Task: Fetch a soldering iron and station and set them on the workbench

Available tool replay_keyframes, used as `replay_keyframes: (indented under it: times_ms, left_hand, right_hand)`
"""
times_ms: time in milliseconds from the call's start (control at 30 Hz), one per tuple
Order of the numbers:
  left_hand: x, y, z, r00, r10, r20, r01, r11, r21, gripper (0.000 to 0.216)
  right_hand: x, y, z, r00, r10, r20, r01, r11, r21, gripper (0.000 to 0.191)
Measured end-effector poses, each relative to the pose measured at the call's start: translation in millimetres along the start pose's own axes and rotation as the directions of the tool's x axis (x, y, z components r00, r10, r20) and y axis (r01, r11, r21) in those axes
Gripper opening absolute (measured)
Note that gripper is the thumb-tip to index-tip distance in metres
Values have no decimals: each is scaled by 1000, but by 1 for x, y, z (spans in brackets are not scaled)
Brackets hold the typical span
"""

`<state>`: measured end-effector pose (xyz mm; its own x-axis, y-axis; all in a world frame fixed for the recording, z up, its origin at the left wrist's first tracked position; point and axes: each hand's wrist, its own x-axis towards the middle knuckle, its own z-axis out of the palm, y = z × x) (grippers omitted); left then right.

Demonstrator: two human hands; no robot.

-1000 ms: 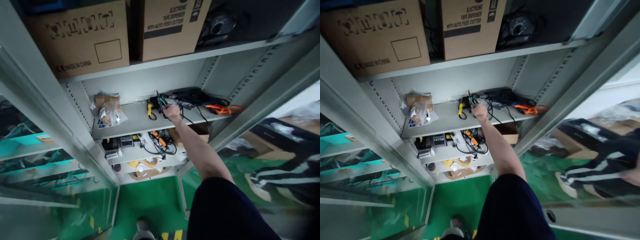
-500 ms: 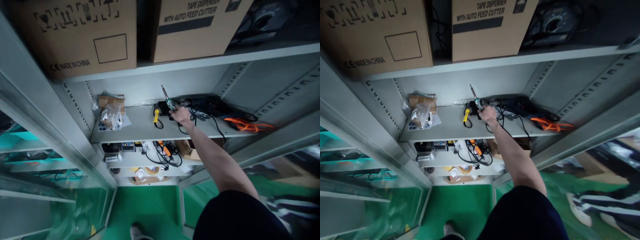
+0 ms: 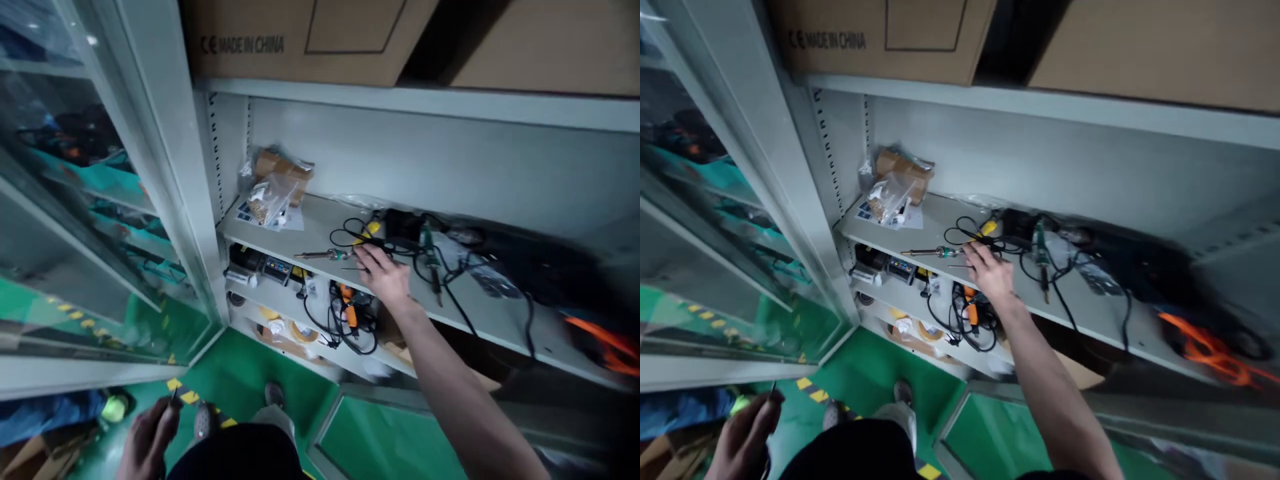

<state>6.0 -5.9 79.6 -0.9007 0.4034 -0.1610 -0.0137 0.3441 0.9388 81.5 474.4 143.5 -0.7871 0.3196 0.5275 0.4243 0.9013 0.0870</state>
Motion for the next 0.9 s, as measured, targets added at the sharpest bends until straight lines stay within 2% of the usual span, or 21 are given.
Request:
replay_keyframes:
  times_ms: [33, 100, 133, 200, 300, 400, 500, 633, 800, 900]
  left_hand:
    - [4, 3, 16, 999, 5, -39, -6, 1000, -24, 34]
    - [17, 15, 52, 990, 99, -104, -111, 987, -116, 36]
    - [26, 23, 71, 974, 139, -180, -167, 974, -152, 36]
    - [42, 45, 109, 961, 126, -245, -191, 945, -266, 38]
    - [57, 77, 157, 967, 71, -243, -181, 866, -466, 39]
    - [57, 97, 189, 968, 71, -239, -200, 795, -573, 36]
    - [49, 103, 205, 965, 89, -246, -225, 765, -604, 33]
    - [40, 100, 214, 959, 73, -273, -231, 759, -609, 29]
    - [36, 93, 219, 961, 62, -268, -218, 768, -602, 28]
    - [36, 90, 222, 962, 64, -266, -222, 751, -622, 27]
  right_hand:
    - [2, 3, 4, 997, -61, -42, 61, 998, -14, 32]
    - [4, 8, 11, 977, -162, -138, 157, 987, -44, 30]
    - [3, 11, 14, 964, -196, -181, 191, 980, -50, 29]
    - [-2, 15, 18, 934, -254, -252, 249, 967, -49, 27]
    - [-14, 19, 24, 878, -343, -334, 360, 933, -11, 23]
    - [-29, 20, 31, 869, -370, -328, 406, 913, 47, 21]
    - [-41, 21, 36, 879, -364, -309, 412, 905, 107, 21]
    - [-51, 24, 35, 845, -383, -374, 464, 872, 154, 22]
    - [-57, 26, 31, 884, -385, -267, 438, 881, 180, 23]
    - [-58, 28, 31, 868, -408, -282, 463, 870, 169, 21]
